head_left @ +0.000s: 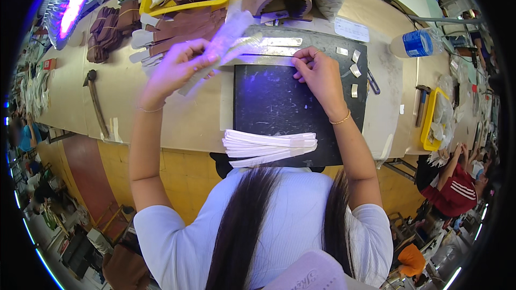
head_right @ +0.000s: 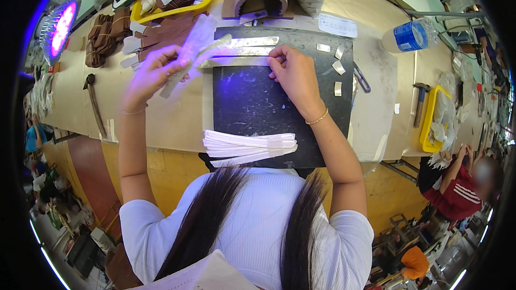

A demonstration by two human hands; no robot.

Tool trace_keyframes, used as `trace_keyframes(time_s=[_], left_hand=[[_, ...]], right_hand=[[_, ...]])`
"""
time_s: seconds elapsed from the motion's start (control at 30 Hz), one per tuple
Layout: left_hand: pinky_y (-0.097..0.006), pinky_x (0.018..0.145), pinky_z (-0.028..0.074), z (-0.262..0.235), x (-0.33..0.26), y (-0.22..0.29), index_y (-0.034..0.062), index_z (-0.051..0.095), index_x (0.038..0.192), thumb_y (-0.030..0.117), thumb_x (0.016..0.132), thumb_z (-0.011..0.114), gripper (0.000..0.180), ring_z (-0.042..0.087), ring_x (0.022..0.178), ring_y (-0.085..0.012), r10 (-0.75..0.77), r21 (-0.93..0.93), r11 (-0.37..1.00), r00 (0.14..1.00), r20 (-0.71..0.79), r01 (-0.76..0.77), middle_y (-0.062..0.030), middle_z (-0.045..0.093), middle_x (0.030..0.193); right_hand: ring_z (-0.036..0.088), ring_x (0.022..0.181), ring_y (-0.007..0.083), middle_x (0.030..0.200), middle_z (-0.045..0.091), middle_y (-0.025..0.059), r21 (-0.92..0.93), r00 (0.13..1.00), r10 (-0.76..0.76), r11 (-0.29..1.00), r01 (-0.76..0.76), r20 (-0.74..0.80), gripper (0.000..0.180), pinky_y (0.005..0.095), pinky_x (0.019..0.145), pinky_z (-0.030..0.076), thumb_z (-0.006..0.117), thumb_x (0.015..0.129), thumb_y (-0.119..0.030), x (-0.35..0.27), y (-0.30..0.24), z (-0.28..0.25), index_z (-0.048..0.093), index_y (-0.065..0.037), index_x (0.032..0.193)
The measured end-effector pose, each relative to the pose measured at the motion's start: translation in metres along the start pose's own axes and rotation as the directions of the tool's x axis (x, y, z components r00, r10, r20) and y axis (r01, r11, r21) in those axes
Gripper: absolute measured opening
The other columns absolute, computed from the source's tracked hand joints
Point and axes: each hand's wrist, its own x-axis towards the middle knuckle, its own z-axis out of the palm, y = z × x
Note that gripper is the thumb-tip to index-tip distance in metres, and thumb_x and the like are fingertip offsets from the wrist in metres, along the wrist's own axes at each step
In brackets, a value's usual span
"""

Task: The person repeatedly picks up small white rectangular pieces and applies small adhesive tabs to them. They handle the pieces one at a time, aligning and pressing the tabs onto the surfaces, then stacking the finished pieces on the work surface.

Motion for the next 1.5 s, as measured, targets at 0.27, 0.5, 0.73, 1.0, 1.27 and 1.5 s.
trace_keyframes(time_s=[0.27,0.5,0.73,1.0,1.27,1.5], left_hand=[[-0.024,0.07,0.047,0.039,0.01,-0.016,-0.0001,0.068,0.099,0.017,0.096,0.068,0.018,0.056,0.075,-0.0054,-0.068,-0.019,0.997,0.978,0.199,0.073,0.0021,0.062,0.083],[-0.024,0.074,0.048,0.043,0.009,-0.015,-0.0007,0.069,0.103,0.02,0.096,0.068,0.022,0.057,0.081,-0.0053,-0.05,0.104,0.994,0.997,0.065,0.043,0.0014,0.065,0.084],[-0.024,0.074,0.047,-0.007,-0.002,-0.021,-0.001,0.068,0.103,0.021,0.1,0.062,0.023,0.056,0.08,-0.0052,0.094,0.144,0.987,0.976,-0.198,-0.066,0.0021,0.066,0.086],[-0.023,0.072,0.05,0.008,-0.03,-0.012,-0.002,0.069,0.103,0.016,0.098,0.065,0.019,0.062,0.077,-0.0073,-0.077,-0.079,0.995,0.982,-0.172,0.064,-0.0009,0.068,0.086],[-0.024,0.071,0.052,0.053,-0.016,-0.012,-0.0008,0.071,0.098,0.017,0.089,0.076,0.02,0.065,0.075,-0.0084,-0.195,-0.179,0.965,0.981,0.006,0.193,-0.0009,0.068,0.086],[-0.024,0.07,0.051,0.041,-0.02,-0.016,-0.0006,0.071,0.096,0.016,0.089,0.076,0.019,0.064,0.075,-0.0076,-0.145,0.112,0.984,0.989,0.025,0.142,-0.0006,0.068,0.087]], right_hand=[[0.067,0.064,0.0097,0.085,0.069,0.004,0.303,0.996,0.005,0.953,-0.033,0.093,0.021,0.0218,0.055,0.052,0.072,0.093,-0.012,-0.004,-0.01,-0.002,0.066,0.0,0.11],[0.069,0.068,0.0112,0.088,0.071,0.007,0.252,0.962,0.043,0.961,-0.113,0.269,0.016,0.0206,0.057,0.053,0.071,0.094,-0.01,-0.008,0.007,0.002,0.067,0.002,0.103],[0.072,0.072,0.0129,0.083,0.07,0.0079,0.201,0.994,0.016,0.979,-0.037,0.106,0.012,0.0227,0.061,0.057,0.071,0.091,-0.005,-0.01,0.008,0.005,0.066,0.004,0.098],[0.069,0.064,0.0122,0.085,0.066,0.0096,0.017,0.999,-0.007,1.0,0.006,0.051,0.015,0.0261,0.056,0.054,0.073,0.089,-0.004,-0.011,0.001,0.006,0.064,0.003,0.098],[0.063,0.067,0.0078,0.097,0.063,0.0038,0.376,0.99,-0.102,0.925,0.057,0.1,0.023,0.0211,0.058,0.048,0.073,0.093,-0.011,-0.019,-0.013,0.008,0.063,0.0,0.11],[0.071,0.08,0.0133,0.092,0.068,0.0068,0.369,0.977,0.018,0.924,-0.097,0.212,0.015,0.0224,0.067,0.057,0.066,0.096,-0.005,-0.026,0.005,0.001,0.063,0.003,0.108]])
